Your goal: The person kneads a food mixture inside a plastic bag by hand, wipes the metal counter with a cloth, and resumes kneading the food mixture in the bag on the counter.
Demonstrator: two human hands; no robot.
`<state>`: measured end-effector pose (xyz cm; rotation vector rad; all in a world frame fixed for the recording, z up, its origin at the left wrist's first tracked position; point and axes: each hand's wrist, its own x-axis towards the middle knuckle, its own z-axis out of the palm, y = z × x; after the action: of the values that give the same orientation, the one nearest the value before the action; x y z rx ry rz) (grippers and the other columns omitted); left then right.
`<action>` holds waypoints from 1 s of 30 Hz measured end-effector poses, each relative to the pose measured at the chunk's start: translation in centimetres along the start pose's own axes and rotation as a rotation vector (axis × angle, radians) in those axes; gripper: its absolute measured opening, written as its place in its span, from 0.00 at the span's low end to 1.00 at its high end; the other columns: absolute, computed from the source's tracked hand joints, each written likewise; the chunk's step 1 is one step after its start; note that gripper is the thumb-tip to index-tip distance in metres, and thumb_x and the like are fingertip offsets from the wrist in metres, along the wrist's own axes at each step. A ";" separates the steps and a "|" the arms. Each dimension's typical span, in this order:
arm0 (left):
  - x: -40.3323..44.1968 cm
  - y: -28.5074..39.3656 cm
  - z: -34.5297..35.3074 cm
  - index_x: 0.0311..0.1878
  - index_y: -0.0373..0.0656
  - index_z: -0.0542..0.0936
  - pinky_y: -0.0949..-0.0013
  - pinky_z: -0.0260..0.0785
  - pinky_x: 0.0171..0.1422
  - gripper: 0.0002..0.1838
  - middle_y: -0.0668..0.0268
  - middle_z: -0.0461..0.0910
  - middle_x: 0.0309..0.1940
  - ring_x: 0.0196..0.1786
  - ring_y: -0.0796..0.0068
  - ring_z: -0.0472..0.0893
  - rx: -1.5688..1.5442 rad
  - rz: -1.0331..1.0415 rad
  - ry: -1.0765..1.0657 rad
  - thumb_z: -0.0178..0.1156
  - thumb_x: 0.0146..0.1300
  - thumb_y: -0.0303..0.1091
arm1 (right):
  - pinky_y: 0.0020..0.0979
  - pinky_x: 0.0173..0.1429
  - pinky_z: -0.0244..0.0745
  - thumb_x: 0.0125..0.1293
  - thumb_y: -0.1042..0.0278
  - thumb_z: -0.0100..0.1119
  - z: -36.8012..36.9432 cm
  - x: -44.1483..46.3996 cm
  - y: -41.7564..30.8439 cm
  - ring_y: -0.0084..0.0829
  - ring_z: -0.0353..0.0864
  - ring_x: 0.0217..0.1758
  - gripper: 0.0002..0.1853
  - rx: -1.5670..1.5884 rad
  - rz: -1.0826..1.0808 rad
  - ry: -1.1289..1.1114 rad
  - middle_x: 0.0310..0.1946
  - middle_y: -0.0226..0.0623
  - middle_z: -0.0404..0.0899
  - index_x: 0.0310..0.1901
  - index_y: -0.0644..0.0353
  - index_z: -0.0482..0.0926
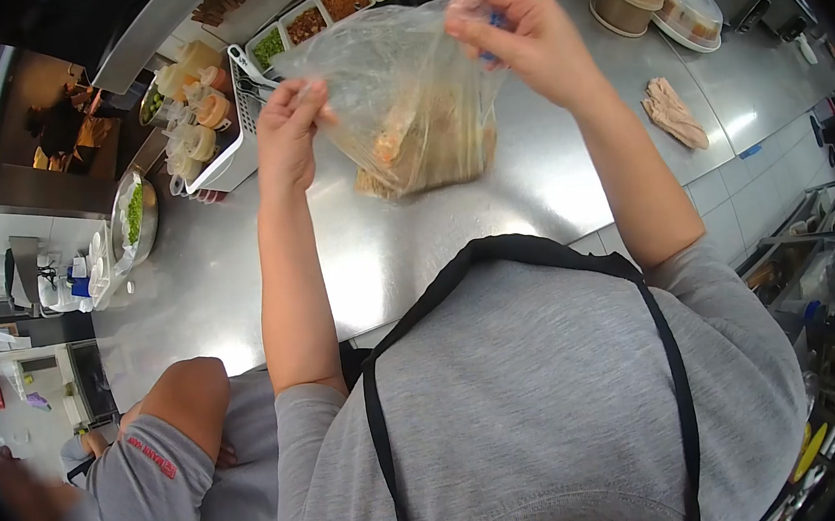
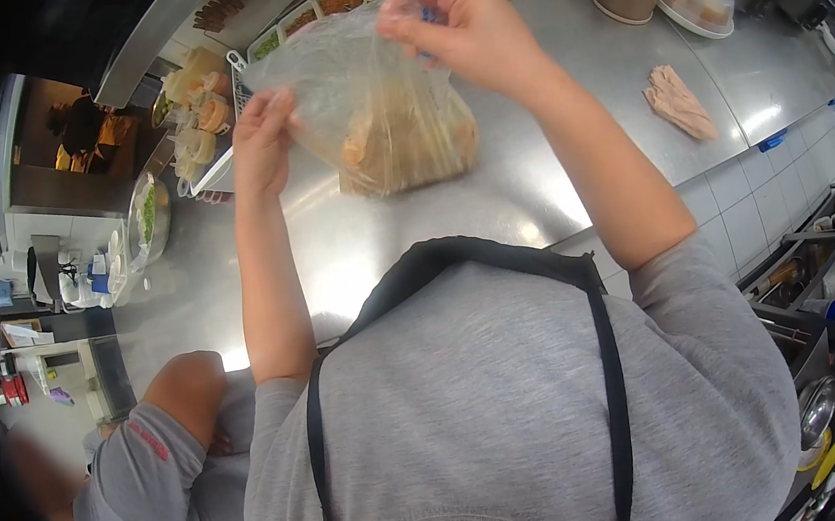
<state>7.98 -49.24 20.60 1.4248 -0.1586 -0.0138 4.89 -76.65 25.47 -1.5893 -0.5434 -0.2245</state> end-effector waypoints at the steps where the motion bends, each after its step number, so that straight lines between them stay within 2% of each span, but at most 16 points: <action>1: -0.4 0.2 0.0 0.40 0.45 0.75 0.80 0.64 0.38 0.09 0.73 0.79 0.26 0.28 0.83 0.76 0.001 0.002 0.000 0.64 0.59 0.33 | 0.15 0.28 0.62 0.64 0.63 0.59 -0.4 0.1 -0.1 0.09 0.68 0.26 0.06 0.000 -0.002 0.000 0.23 0.18 0.72 0.38 0.54 0.76; 5: -1.3 -0.6 0.5 0.38 0.48 0.75 0.78 0.64 0.39 0.07 0.74 0.78 0.26 0.27 0.83 0.76 -0.003 -0.054 0.032 0.62 0.61 0.35 | 0.15 0.30 0.61 0.63 0.65 0.59 -1.6 0.1 1.5 0.09 0.67 0.27 0.05 -0.037 -0.005 0.043 0.24 0.17 0.72 0.37 0.55 0.76; 7: -1.2 -1.0 1.1 0.38 0.48 0.75 0.77 0.64 0.41 0.06 0.74 0.78 0.27 0.29 0.83 0.76 0.003 -0.079 0.037 0.61 0.62 0.36 | 0.23 0.41 0.69 0.56 0.55 0.66 -2.1 0.3 4.9 0.20 0.74 0.38 0.19 0.144 0.180 0.005 0.35 0.28 0.75 0.45 0.56 0.74; 8: -1.1 -0.9 1.4 0.38 0.47 0.75 0.78 0.64 0.42 0.06 0.74 0.78 0.29 0.32 0.83 0.76 -0.014 -0.035 -0.015 0.60 0.62 0.36 | 0.23 0.41 0.69 0.56 0.55 0.66 -2.0 0.1 5.6 0.20 0.74 0.38 0.19 0.142 0.177 0.003 0.35 0.28 0.75 0.45 0.56 0.74; 10: -0.9 -0.9 1.9 0.37 0.47 0.75 0.78 0.64 0.43 0.06 0.73 0.78 0.31 0.34 0.83 0.76 -0.030 0.008 -0.062 0.60 0.63 0.36 | 0.33 0.54 0.68 0.47 0.45 0.70 -1.5 -0.4 7.0 0.34 0.69 0.55 0.40 -0.346 0.018 -0.042 0.52 0.41 0.68 0.58 0.57 0.66; 11: -0.7 -0.9 2.2 0.38 0.45 0.75 0.78 0.64 0.45 0.06 0.73 0.78 0.32 0.37 0.84 0.75 0.018 0.035 -0.120 0.59 0.63 0.35 | 0.33 0.54 0.68 0.47 0.45 0.70 -1.1 -0.5 8.3 0.34 0.69 0.55 0.40 -0.345 0.017 -0.045 0.52 0.41 0.68 0.58 0.57 0.66; 13: -0.6 -0.7 3.2 0.38 0.44 0.76 0.78 0.64 0.46 0.06 0.74 0.78 0.34 0.39 0.85 0.74 0.068 0.066 -0.176 0.59 0.63 0.34 | 0.42 0.65 0.59 0.40 0.39 0.72 0.1 -0.3 11.0 0.44 0.56 0.67 0.54 -0.592 -0.102 -0.254 0.64 0.48 0.55 0.66 0.58 0.56; 17: -0.7 -0.9 6.3 0.41 0.40 0.77 0.80 0.63 0.45 0.06 0.74 0.78 0.35 0.38 0.87 0.73 0.057 0.139 -0.269 0.59 0.62 0.30 | 0.45 0.67 0.57 0.41 0.42 0.71 4.7 -0.8 10.4 0.47 0.59 0.65 0.49 -0.762 0.016 -0.291 0.64 0.45 0.59 0.63 0.62 0.64; 18: -0.8 -1.1 6.6 0.41 0.40 0.77 0.81 0.63 0.45 0.06 0.74 0.78 0.34 0.38 0.87 0.73 0.077 0.152 -0.229 0.59 0.62 0.30 | 0.43 0.65 0.59 0.46 0.45 0.68 5.3 -0.7 10.3 0.45 0.61 0.63 0.39 -0.759 0.118 -0.182 0.61 0.42 0.64 0.58 0.61 0.70; 19: -1.0 -1.2 6.7 0.41 0.39 0.77 0.81 0.63 0.45 0.07 0.75 0.78 0.34 0.38 0.87 0.73 0.096 0.164 -0.188 0.59 0.62 0.29 | 0.43 0.65 0.59 0.46 0.45 0.68 5.3 -0.7 10.6 0.45 0.61 0.63 0.39 -0.757 0.119 -0.185 0.61 0.42 0.64 0.58 0.61 0.70; 21: -1.1 -1.9 5.7 0.45 0.38 0.76 0.77 0.65 0.49 0.12 0.70 0.77 0.40 0.43 0.82 0.74 0.131 0.197 -0.139 0.62 0.60 0.33 | 0.40 0.63 0.62 0.53 0.44 0.63 4.9 0.1 11.6 0.40 0.63 0.61 0.32 -0.755 0.208 -0.157 0.55 0.41 0.70 0.55 0.59 0.73; 23: -1.7 -3.6 3.9 0.55 0.38 0.71 0.70 0.65 0.57 0.29 0.61 0.71 0.51 0.53 0.71 0.72 0.505 0.337 0.144 0.69 0.52 0.40 | 0.39 0.58 0.65 0.56 0.45 0.61 4.6 0.3 13.5 0.39 0.68 0.58 0.28 -0.739 0.181 -0.055 0.50 0.42 0.75 0.51 0.57 0.76; 24: -2.1 -5.8 2.7 0.55 0.38 0.71 0.70 0.65 0.57 0.29 0.61 0.71 0.51 0.53 0.71 0.72 0.506 0.337 0.145 0.69 0.52 0.40 | 0.37 0.54 0.69 0.58 0.46 0.59 4.4 0.2 14.1 0.39 0.74 0.54 0.24 -0.719 0.160 0.052 0.44 0.44 0.79 0.48 0.56 0.79; 26: -3.0 -10.2 0.4 0.64 0.40 0.62 0.61 0.61 0.64 0.47 0.54 0.63 0.58 0.61 0.59 0.65 0.695 0.196 0.111 0.75 0.42 0.45 | 0.38 0.51 0.71 0.58 0.42 0.57 3.5 0.3 13.7 0.42 0.77 0.48 0.27 -0.595 0.276 0.016 0.40 0.46 0.80 0.45 0.59 0.79; 27: -3.6 -10.4 0.5 0.64 0.40 0.62 0.61 0.61 0.64 0.47 0.54 0.63 0.58 0.61 0.59 0.65 0.695 0.196 0.117 0.75 0.42 0.45 | 0.39 0.47 0.73 0.57 0.38 0.55 3.1 0.5 13.6 0.44 0.80 0.42 0.30 -0.469 0.389 -0.017 0.36 0.47 0.81 0.42 0.63 0.80; 30: -4.7 -10.9 2.6 0.66 0.41 0.58 0.57 0.57 0.67 0.54 0.52 0.62 0.58 0.63 0.54 0.63 0.881 0.166 -0.111 0.76 0.36 0.47 | 0.39 0.42 0.74 0.57 0.37 0.55 2.5 1.3 15.1 0.46 0.82 0.35 0.31 -0.549 0.402 -0.027 0.32 0.50 0.81 0.37 0.66 0.81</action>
<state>3.99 -52.91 9.78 2.2852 -0.4069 0.1283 12.68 -74.08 12.50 -2.1980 -0.1730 -0.0447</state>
